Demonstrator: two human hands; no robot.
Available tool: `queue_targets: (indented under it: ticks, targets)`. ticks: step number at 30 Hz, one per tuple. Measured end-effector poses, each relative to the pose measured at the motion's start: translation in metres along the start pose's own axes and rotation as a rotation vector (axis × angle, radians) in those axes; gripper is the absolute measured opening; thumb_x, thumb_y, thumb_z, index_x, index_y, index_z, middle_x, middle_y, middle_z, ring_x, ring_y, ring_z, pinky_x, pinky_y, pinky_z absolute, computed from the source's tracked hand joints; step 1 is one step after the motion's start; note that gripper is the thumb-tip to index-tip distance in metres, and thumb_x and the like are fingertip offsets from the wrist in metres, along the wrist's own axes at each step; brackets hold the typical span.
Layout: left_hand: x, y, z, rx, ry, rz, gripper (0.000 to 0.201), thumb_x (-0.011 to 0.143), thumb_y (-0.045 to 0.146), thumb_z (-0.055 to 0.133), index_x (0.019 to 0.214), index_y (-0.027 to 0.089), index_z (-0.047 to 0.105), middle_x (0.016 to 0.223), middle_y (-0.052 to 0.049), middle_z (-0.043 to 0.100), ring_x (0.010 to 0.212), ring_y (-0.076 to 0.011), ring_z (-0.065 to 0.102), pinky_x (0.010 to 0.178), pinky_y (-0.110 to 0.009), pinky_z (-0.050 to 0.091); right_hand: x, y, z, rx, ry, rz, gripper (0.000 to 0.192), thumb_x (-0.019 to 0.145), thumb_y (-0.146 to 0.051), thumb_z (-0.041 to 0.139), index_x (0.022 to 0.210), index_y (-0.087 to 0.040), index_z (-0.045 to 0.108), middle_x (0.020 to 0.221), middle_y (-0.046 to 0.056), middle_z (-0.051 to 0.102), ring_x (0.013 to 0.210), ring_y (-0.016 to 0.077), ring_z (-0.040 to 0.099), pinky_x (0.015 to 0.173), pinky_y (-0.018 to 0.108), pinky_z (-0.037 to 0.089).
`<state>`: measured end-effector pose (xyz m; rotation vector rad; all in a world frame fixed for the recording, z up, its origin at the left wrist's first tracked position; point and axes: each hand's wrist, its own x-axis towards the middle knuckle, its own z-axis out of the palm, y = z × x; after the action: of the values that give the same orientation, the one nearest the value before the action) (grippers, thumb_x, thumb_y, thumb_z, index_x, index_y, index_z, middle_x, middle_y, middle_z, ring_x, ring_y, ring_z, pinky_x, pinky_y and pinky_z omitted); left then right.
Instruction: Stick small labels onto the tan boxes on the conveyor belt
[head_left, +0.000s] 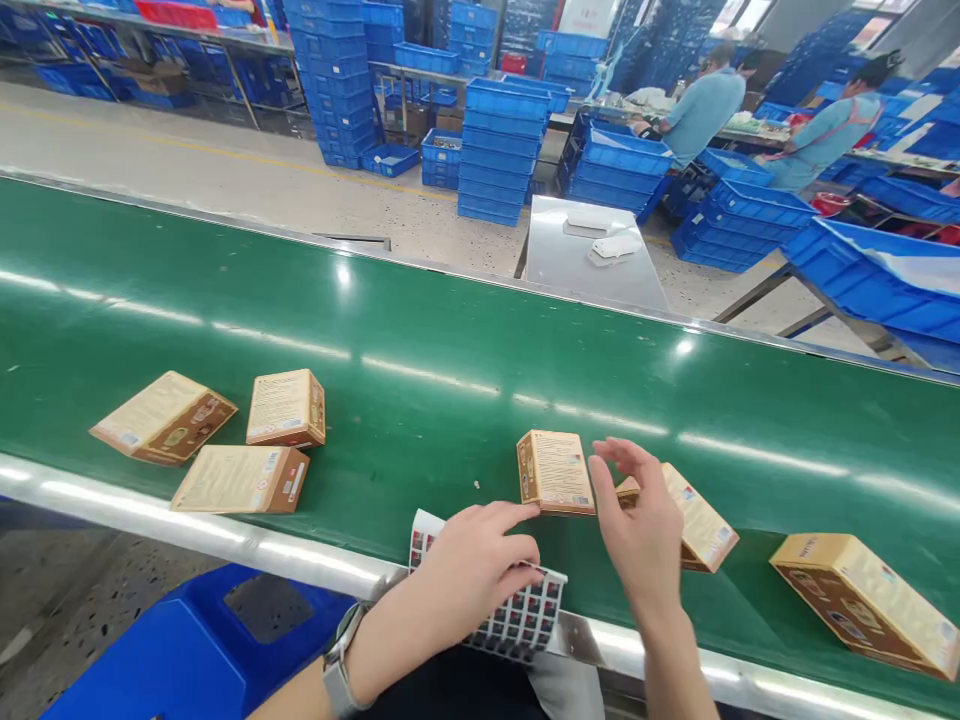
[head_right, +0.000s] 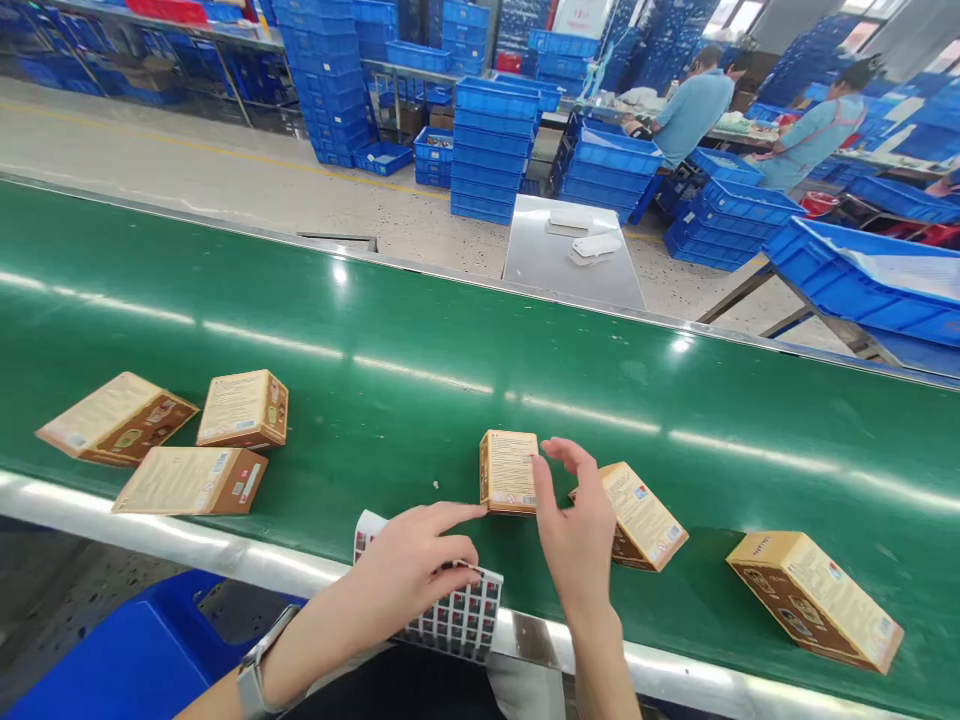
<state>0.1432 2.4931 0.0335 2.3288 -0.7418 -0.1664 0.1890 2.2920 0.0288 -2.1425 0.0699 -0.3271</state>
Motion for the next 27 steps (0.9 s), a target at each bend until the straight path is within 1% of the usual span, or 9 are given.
queue_targets:
  ticks: [3, 5, 9, 12, 16, 18, 20, 23, 27]
  targets:
    - [-0.009, 0.007, -0.016, -0.14, 0.068, -0.169, 0.014, 0.096, 0.03, 0.06, 0.093, 0.026, 0.072, 0.089, 0.004, 0.076, 0.077, -0.0118, 0.07, 0.071, -0.021, 0.049, -0.015, -0.019, -0.018, 0.105, -0.524, -0.17, 0.029, 0.091, -0.039, 0.064, 0.117, -0.025, 0.062, 0.108, 0.007, 0.072, 0.094, 0.021, 0.068, 0.086, 0.035, 0.056]
    - [-0.015, 0.011, -0.026, -0.212, 0.087, -0.257, 0.012, 0.094, 0.032, 0.061, 0.096, 0.027, 0.072, 0.084, 0.006, 0.075, 0.073, -0.0113, 0.068, 0.067, -0.02, 0.046, -0.023, -0.03, -0.022, 0.135, -0.701, -0.234, 0.022, 0.092, -0.034, 0.064, 0.112, -0.025, 0.065, 0.101, 0.005, 0.074, 0.085, 0.0183, 0.07, 0.078, 0.029, 0.059]
    - [-0.027, 0.012, -0.039, -0.192, 0.061, -0.43, 0.011, 0.086, 0.031, 0.069, 0.095, 0.026, 0.072, 0.082, 0.005, 0.075, 0.071, -0.0136, 0.067, 0.062, -0.021, 0.043, -0.03, -0.034, -0.014, 0.094, -0.596, -0.379, 0.017, 0.095, -0.025, 0.059, 0.111, -0.024, 0.065, 0.092, 0.002, 0.074, 0.079, 0.016, 0.071, 0.072, 0.024, 0.059]
    - [-0.037, 0.011, -0.038, -0.095, 0.047, -0.461, 0.01, 0.091, 0.028, 0.062, 0.088, 0.025, 0.072, 0.08, 0.005, 0.075, 0.071, -0.0146, 0.068, 0.062, -0.023, 0.042, -0.034, -0.031, -0.004, 0.018, -0.567, -0.542, 0.017, 0.096, -0.018, 0.056, 0.111, -0.024, 0.063, 0.092, 0.002, 0.073, 0.079, 0.0161, 0.071, 0.073, 0.026, 0.058]
    - [-0.047, 0.016, -0.035, -0.014, 0.049, -0.479, 0.012, 0.093, 0.027, 0.06, 0.091, 0.026, 0.071, 0.082, 0.004, 0.076, 0.075, -0.0166, 0.07, 0.065, -0.024, 0.043, -0.042, -0.031, 0.005, -0.064, -0.516, -0.777, 0.018, 0.096, -0.012, 0.053, 0.104, -0.023, 0.065, 0.1, 0.006, 0.073, 0.094, 0.0228, 0.07, 0.085, 0.037, 0.057]
    - [-0.055, 0.016, -0.041, -0.054, 0.05, -0.534, 0.011, 0.092, 0.027, 0.061, 0.09, 0.026, 0.072, 0.08, 0.004, 0.075, 0.073, -0.0162, 0.069, 0.064, -0.024, 0.044, -0.047, -0.032, 0.007, -0.027, -0.493, -0.81, 0.018, 0.094, -0.011, 0.056, 0.103, -0.024, 0.065, 0.109, 0.008, 0.072, 0.106, 0.0258, 0.068, 0.093, 0.042, 0.054]
    - [-0.07, 0.011, -0.054, -0.116, 0.085, -0.566, 0.009, 0.09, 0.027, 0.064, 0.089, 0.025, 0.072, 0.082, 0.003, 0.075, 0.075, -0.0157, 0.069, 0.067, -0.024, 0.048, -0.05, -0.031, 0.009, 0.055, -0.518, -0.707, 0.012, 0.093, -0.015, 0.059, 0.096, -0.025, 0.065, 0.115, 0.007, 0.071, 0.111, 0.0258, 0.066, 0.096, 0.041, 0.053]
    - [-0.105, -0.014, -0.08, -0.116, 0.233, -0.529, 0.011, 0.089, 0.028, 0.065, 0.084, 0.023, 0.072, 0.113, -0.003, 0.073, 0.103, -0.0191, 0.068, 0.092, -0.03, 0.051, -0.051, -0.024, 0.024, 0.239, -0.558, -0.343, 0.005, 0.095, -0.027, 0.059, 0.099, -0.026, 0.062, 0.116, 0.007, 0.07, 0.106, 0.0233, 0.069, 0.093, 0.038, 0.056]
    - [-0.15, -0.05, -0.097, -0.136, 0.396, -0.631, 0.015, 0.09, 0.031, 0.064, 0.085, 0.02, 0.073, 0.144, -0.011, 0.056, 0.133, -0.0266, 0.053, 0.115, -0.047, 0.036, -0.05, -0.012, 0.071, 0.506, -0.644, 0.073, 0.041, 0.097, -0.048, 0.055, 0.13, -0.025, 0.047, 0.121, 0.012, 0.069, 0.1, 0.0232, 0.072, 0.089, 0.04, 0.059]
